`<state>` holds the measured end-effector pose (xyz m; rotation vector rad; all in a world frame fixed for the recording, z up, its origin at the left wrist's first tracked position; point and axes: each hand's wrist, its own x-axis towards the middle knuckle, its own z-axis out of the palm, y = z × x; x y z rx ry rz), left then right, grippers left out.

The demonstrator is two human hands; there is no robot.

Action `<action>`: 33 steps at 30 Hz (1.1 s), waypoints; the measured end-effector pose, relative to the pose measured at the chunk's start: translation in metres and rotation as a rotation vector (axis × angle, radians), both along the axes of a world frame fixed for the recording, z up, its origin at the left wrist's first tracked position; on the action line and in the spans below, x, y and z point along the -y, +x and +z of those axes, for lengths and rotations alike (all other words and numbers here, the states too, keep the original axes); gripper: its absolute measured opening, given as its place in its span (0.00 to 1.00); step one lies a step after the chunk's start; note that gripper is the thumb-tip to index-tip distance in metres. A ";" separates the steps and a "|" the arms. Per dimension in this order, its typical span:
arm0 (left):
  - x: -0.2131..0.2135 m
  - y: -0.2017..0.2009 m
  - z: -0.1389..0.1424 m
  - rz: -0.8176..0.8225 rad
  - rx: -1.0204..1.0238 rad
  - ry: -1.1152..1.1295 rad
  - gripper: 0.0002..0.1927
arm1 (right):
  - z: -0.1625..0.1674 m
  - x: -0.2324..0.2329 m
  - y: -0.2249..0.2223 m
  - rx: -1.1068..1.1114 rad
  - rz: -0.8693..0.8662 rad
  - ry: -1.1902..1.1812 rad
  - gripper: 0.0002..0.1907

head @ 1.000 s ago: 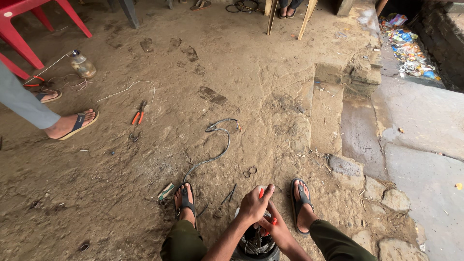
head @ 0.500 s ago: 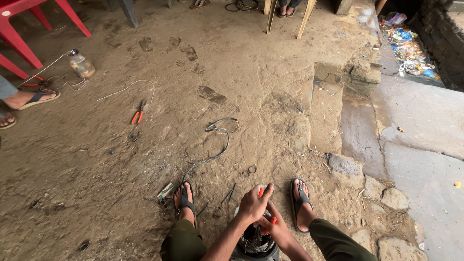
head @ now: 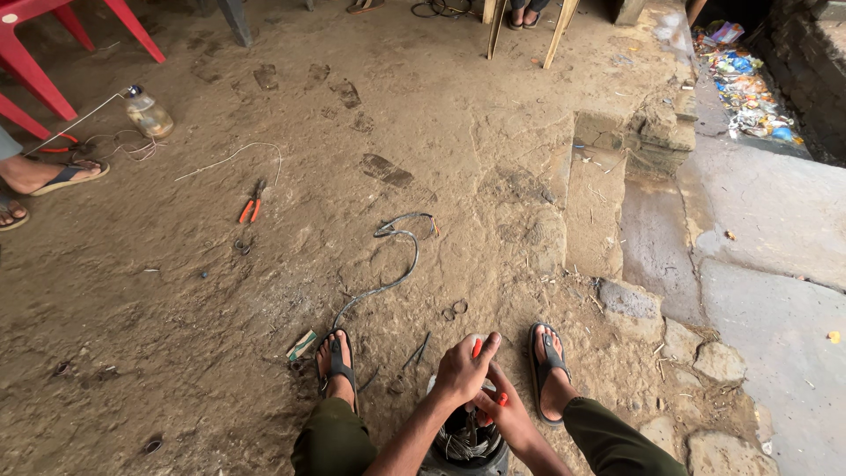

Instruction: The person sits on a low stool with an electric motor stator on the ground between their feet. They use red-handled pliers to grip the old copper windings and pull them out of the stator coil by coil, occasionally cutting wire and tossing scrap onto a pile on the ground.

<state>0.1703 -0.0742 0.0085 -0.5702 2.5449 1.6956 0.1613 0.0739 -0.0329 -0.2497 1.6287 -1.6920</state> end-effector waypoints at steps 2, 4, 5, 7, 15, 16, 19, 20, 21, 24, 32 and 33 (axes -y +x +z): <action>-0.001 0.001 0.002 0.005 -0.009 0.019 0.38 | 0.005 0.000 0.001 0.003 -0.001 0.016 0.42; -0.001 0.002 0.005 0.009 -0.007 0.025 0.37 | 0.010 -0.001 0.002 -0.007 0.012 -0.004 0.42; -0.001 0.002 0.006 0.011 -0.003 0.020 0.37 | 0.011 0.000 0.001 -0.013 0.019 -0.015 0.42; 0.000 0.004 0.008 0.017 -0.006 0.006 0.37 | 0.009 -0.001 0.001 -0.019 0.021 -0.021 0.42; -0.015 0.003 -0.016 0.062 0.076 0.021 0.40 | -0.032 -0.029 0.001 -0.042 -0.003 -0.062 0.39; -0.014 0.001 -0.018 0.068 -0.036 0.013 0.41 | -0.036 -0.041 0.003 -0.073 0.016 -0.034 0.38; -0.010 -0.001 -0.017 0.051 0.085 0.027 0.39 | -0.035 -0.041 -0.008 -0.169 0.119 -0.092 0.37; -0.008 -0.001 -0.015 0.071 0.034 0.026 0.38 | -0.035 -0.029 -0.009 -0.190 0.148 -0.147 0.37; -0.005 -0.002 -0.012 0.100 0.033 -0.028 0.38 | -0.034 -0.018 -0.012 -0.129 0.118 -0.100 0.40; -0.002 -0.009 -0.004 0.106 0.011 -0.025 0.36 | -0.027 -0.002 -0.021 -0.043 0.068 0.009 0.43; -0.016 -0.010 -0.026 0.107 -0.046 0.037 0.40 | -0.030 -0.026 -0.013 -0.087 0.084 -0.073 0.36; -0.014 -0.008 -0.027 0.098 -0.040 0.027 0.40 | -0.029 -0.022 -0.010 -0.081 0.080 -0.066 0.36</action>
